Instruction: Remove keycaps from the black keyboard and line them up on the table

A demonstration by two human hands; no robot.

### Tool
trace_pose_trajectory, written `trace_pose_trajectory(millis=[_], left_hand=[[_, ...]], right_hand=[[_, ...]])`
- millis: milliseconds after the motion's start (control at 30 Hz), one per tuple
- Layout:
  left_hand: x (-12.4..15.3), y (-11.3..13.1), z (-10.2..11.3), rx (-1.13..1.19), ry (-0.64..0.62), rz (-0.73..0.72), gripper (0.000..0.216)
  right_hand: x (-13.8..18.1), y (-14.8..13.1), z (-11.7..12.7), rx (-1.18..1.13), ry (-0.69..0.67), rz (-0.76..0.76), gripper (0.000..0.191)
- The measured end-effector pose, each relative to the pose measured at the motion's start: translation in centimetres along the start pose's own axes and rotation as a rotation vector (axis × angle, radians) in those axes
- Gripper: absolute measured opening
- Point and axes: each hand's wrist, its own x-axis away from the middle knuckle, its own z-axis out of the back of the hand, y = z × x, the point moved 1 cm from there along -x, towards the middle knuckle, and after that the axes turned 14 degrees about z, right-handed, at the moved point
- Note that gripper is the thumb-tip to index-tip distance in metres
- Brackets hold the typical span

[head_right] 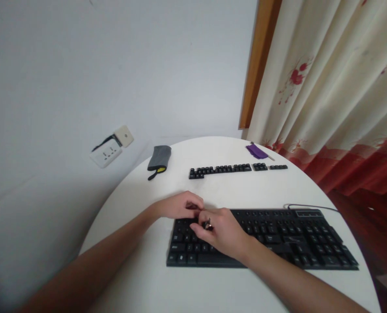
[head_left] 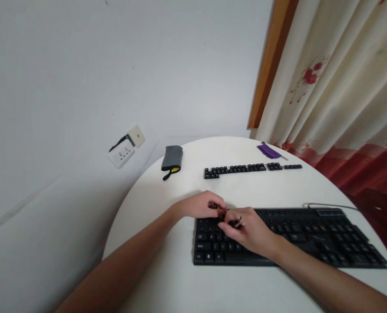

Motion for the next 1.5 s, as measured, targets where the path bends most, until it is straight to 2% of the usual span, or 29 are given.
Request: trace_pose_trajectory(millis=[133, 267, 467, 633, 967, 1167, 1367, 1500], left_hand=[[0.4, 0.7, 0.3, -0.094, -0.074, -0.089, 0.005], [0.4, 0.8, 0.1, -0.140, -0.105, -0.134, 0.015], [0.0, 0.5, -0.2, -0.172, -0.080, -0.108, 0.020], [0.0, 0.4, -0.5, -0.117, -0.055, -0.101, 0.022], [-0.1, 0.4, -0.7, -0.004, -0.076, -0.106, 0.023], [-0.2, 0.2, -0.7, -0.011, -0.065, -0.097, 0.022], [-0.2, 0.2, -0.4, -0.054, -0.048, -0.040, 0.023], [-0.1, 0.0, -0.3, -0.011, -0.017, -0.010, 0.028]], right_hand=[[-0.2, -0.3, 0.2, 0.064, -0.072, 0.072, 0.033], [-0.5, -0.4, 0.1, 0.059, -0.078, 0.064, 0.034], [-0.7, -0.2, -0.1, -0.028, -0.011, -0.068, 0.034], [-0.4, 0.0, -0.1, -0.163, 0.030, -0.094, 0.025], [-0.4, 1.2, -0.5, -0.413, 0.101, -0.185, 0.030], [-0.4, 1.6, -0.7, -0.466, 0.129, -0.214, 0.030], [-0.7, 2.1, -0.6, -0.567, 0.239, -0.324, 0.031], [-0.4, 2.2, -0.3, -0.504, 0.381, -0.315, 0.035]])
